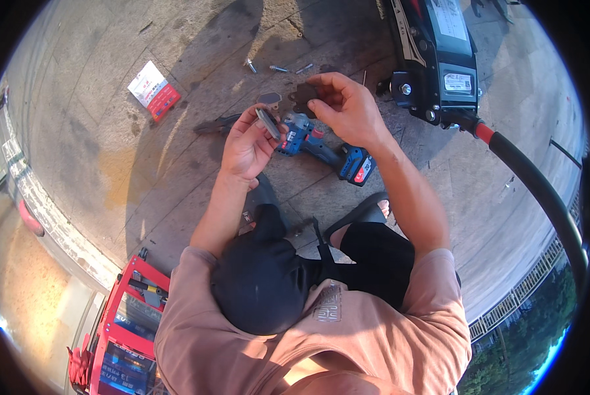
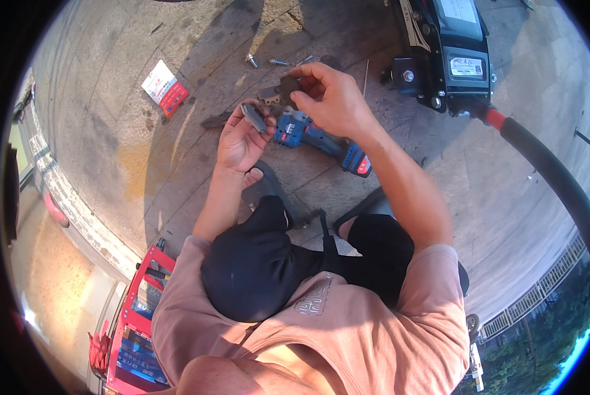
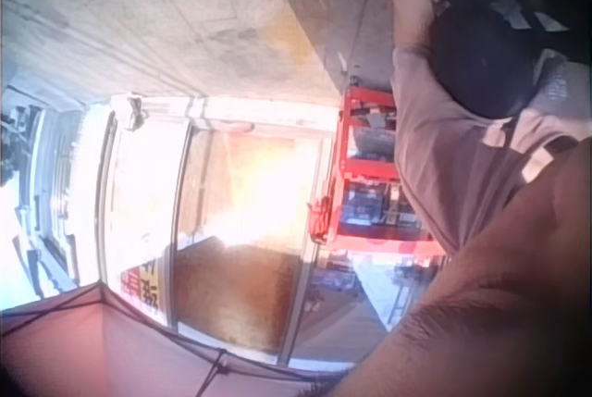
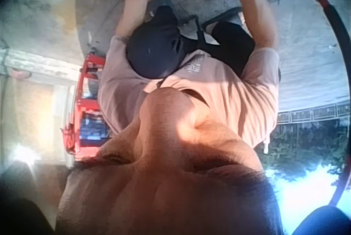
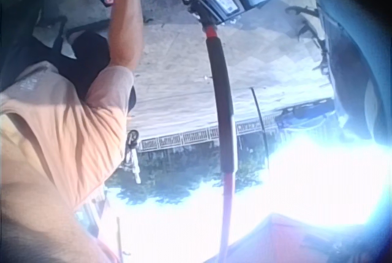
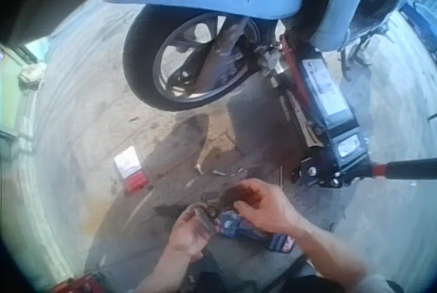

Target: The person retrieves pliers from a red tool cart and uses them to bend a small metal clip. They then open a small package containing brake pads and assemble the clip onto the pads by hand.

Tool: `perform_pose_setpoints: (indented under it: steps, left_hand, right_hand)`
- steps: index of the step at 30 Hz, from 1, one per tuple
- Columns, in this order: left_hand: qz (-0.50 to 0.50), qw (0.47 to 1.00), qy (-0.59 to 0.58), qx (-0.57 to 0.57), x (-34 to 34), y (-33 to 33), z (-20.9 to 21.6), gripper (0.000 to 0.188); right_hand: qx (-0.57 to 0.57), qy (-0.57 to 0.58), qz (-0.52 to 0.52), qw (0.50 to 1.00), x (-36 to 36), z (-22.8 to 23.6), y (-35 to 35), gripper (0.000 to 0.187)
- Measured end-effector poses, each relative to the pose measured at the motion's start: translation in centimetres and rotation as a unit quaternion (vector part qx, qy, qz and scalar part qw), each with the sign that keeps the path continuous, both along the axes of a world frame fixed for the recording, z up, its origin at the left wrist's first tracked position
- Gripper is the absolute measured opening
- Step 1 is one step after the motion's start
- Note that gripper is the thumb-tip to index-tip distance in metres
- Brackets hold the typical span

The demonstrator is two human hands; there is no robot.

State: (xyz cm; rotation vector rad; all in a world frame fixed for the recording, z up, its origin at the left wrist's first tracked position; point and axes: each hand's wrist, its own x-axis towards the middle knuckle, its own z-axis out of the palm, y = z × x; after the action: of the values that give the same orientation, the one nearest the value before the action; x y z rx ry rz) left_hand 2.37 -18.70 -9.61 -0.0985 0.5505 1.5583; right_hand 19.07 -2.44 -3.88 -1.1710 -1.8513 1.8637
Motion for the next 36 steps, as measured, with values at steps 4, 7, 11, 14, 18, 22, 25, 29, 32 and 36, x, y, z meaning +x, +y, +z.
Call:
perform_pose_setpoints:
  steps: [4, 7, 11, 14, 18, 22, 25, 29, 32, 36]
  left_hand:
    - [-0.01, 0.994, 0.089, -0.066, 0.7, 0.3, 1.5, 0.029]
    - [-0.016, 0.989, 0.128, -0.073, 1.1, 0.5, 2.5, 0.028]
    - [-0.012, 0.984, 0.157, -0.078, 1.4, 0.5, 3.6, 0.027]
    - [-0.008, 0.981, 0.176, -0.079, 1.5, 0.5, 4.1, 0.026]
    - [0.0, 0.98, 0.183, -0.076, 1.5, 0.4, 4.4, 0.027]
    - [-0.006, 0.977, 0.195, -0.085, 1.2, 0.4, 4.8, 0.027]
    - [0.002, 0.976, 0.203, -0.081, 1.3, 0.5, 5.2, 0.026]
    - [0.018, 0.976, 0.195, -0.091, 1.4, 0.5, 5.5, 0.025]
    - [0.012, 0.981, 0.171, -0.095, 1.5, 0.5, 5.5, 0.025]
    - [-0.004, 0.984, 0.143, -0.103, 1.3, 0.6, 5.5, 0.024]
  right_hand:
    - [-0.053, -0.013, 0.023, 0.998, -0.3, 2.4, -0.8, 0.034]
    - [-0.08, -0.008, 0.019, 0.997, -0.2, 2.7, -1.1, 0.034]
    - [-0.093, 0.008, 0.001, 0.996, 0.1, 2.9, -1.7, 0.036]
    - [-0.087, 0.005, -0.007, 0.996, 0.2, 3.1, -2.1, 0.037]
    - [-0.076, 0.002, 0.003, 0.997, 0.2, 3.5, -2.4, 0.038]
    - [-0.066, 0.0, 0.014, 0.998, 0.0, 3.8, -2.6, 0.039]
    - [-0.063, -0.002, 0.017, 0.998, -0.1, 4.0, -2.6, 0.039]
    - [-0.081, 0.008, 0.017, 0.997, -0.4, 4.3, -2.5, 0.038]
    - [-0.11, 0.024, 0.016, 0.993, -0.2, 4.8, -2.3, 0.037]
    - [-0.125, 0.033, 0.012, 0.991, -0.4, 4.8, -2.0, 0.036]
